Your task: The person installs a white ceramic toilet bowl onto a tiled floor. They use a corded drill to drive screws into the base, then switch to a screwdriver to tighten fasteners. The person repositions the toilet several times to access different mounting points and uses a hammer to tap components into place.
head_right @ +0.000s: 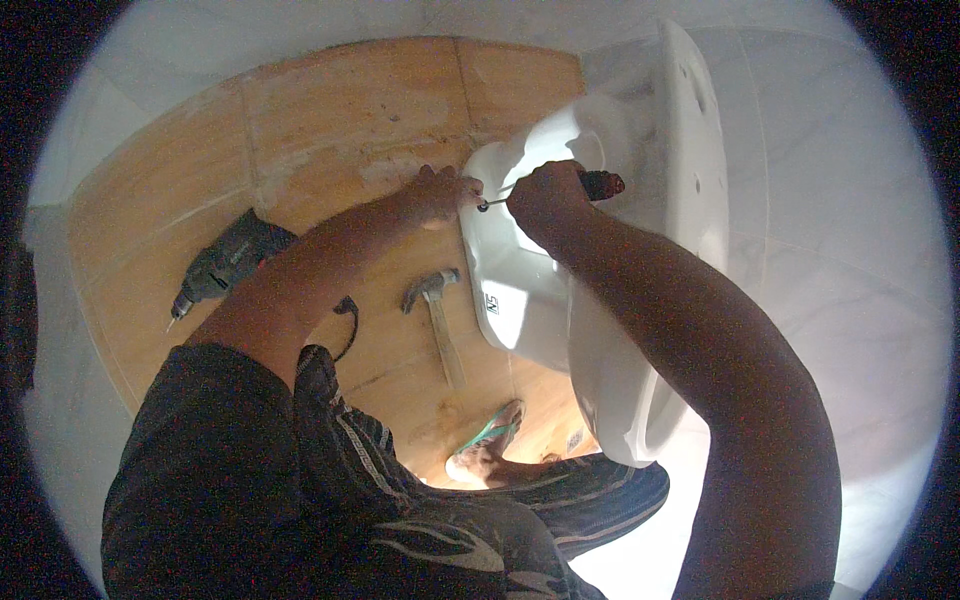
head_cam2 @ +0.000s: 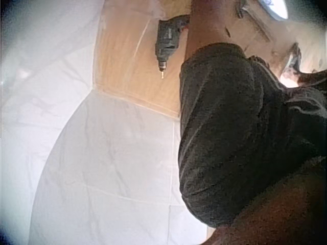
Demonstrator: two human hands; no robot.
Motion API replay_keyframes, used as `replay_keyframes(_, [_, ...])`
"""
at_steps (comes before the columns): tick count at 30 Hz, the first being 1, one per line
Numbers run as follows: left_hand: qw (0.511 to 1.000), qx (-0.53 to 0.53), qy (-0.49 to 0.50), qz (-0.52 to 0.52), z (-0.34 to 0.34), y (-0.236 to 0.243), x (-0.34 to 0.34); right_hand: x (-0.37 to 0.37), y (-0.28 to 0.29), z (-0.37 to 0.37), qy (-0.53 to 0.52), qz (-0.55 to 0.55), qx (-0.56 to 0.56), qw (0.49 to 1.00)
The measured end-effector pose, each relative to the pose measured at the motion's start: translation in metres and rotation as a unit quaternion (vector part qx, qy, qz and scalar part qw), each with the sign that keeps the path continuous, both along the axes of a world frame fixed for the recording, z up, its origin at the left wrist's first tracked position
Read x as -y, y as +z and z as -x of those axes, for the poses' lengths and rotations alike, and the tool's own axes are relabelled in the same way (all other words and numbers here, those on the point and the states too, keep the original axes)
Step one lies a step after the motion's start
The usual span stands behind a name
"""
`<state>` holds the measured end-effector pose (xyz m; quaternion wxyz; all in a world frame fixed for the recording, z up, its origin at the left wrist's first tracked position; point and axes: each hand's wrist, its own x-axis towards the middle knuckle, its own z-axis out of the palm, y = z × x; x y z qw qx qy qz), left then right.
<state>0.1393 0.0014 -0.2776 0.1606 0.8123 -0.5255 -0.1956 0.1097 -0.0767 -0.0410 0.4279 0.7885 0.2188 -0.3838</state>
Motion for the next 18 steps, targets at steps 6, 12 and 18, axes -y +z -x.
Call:
replay_keyframes(6, [0.999, -0.034, 0.010, 0.038, 0.000, -0.005, -0.003, 0.004, -0.011, -0.009, 0.020, 0.009, -0.053, 0.998])
replay_keyframes(12, [0.999, -0.021, 0.011, 0.049, -0.003, -0.010, -0.011, 0.028, -0.035, -0.012, -0.256, -0.043, -0.015, 0.966])
replay_keyframes(18, [0.999, -0.019, 0.008, 0.042, -0.003, 0.002, -0.002, 0.045, -0.057, -0.009, -0.393, -0.017, -0.068, 0.917])
